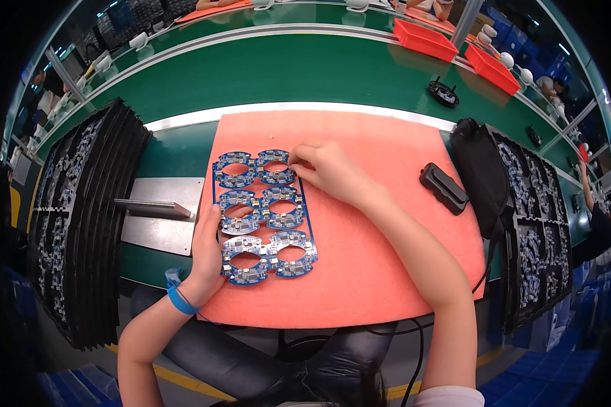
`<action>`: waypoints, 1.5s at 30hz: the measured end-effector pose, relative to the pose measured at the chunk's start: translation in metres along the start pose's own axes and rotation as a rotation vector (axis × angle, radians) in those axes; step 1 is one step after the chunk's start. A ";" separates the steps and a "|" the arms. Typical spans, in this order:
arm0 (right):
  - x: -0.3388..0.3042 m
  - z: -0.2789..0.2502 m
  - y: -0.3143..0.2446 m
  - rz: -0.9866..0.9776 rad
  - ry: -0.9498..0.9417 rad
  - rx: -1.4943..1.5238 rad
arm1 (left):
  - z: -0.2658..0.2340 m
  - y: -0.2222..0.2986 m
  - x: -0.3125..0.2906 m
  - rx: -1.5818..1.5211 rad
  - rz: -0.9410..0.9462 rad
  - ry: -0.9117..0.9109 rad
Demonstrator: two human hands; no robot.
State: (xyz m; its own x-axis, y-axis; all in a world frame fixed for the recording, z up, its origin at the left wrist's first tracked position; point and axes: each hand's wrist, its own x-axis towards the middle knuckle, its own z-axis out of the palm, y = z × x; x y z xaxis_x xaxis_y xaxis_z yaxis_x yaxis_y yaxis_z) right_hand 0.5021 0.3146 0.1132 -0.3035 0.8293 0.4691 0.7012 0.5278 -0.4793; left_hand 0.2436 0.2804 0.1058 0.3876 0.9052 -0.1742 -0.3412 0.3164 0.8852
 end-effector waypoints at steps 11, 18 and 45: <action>-0.003 -0.002 -0.006 0.021 0.076 0.033 | 0.001 0.003 -0.002 -0.034 0.031 0.004; -0.001 0.010 -0.002 -0.020 0.081 -0.038 | -0.003 -0.001 0.001 -0.014 0.036 -0.016; -0.014 0.003 -0.041 -0.258 -0.033 -0.264 | 0.005 0.013 -0.008 -0.083 0.061 0.020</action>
State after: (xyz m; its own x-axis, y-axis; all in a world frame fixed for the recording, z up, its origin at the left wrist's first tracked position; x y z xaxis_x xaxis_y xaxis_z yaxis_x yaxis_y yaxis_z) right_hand 0.4759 0.2825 0.1243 -0.5098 0.6830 0.5231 0.7397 0.6585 -0.1389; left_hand 0.2402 0.2754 0.1205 0.3475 0.9286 -0.1302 -0.4337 0.2823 0.8557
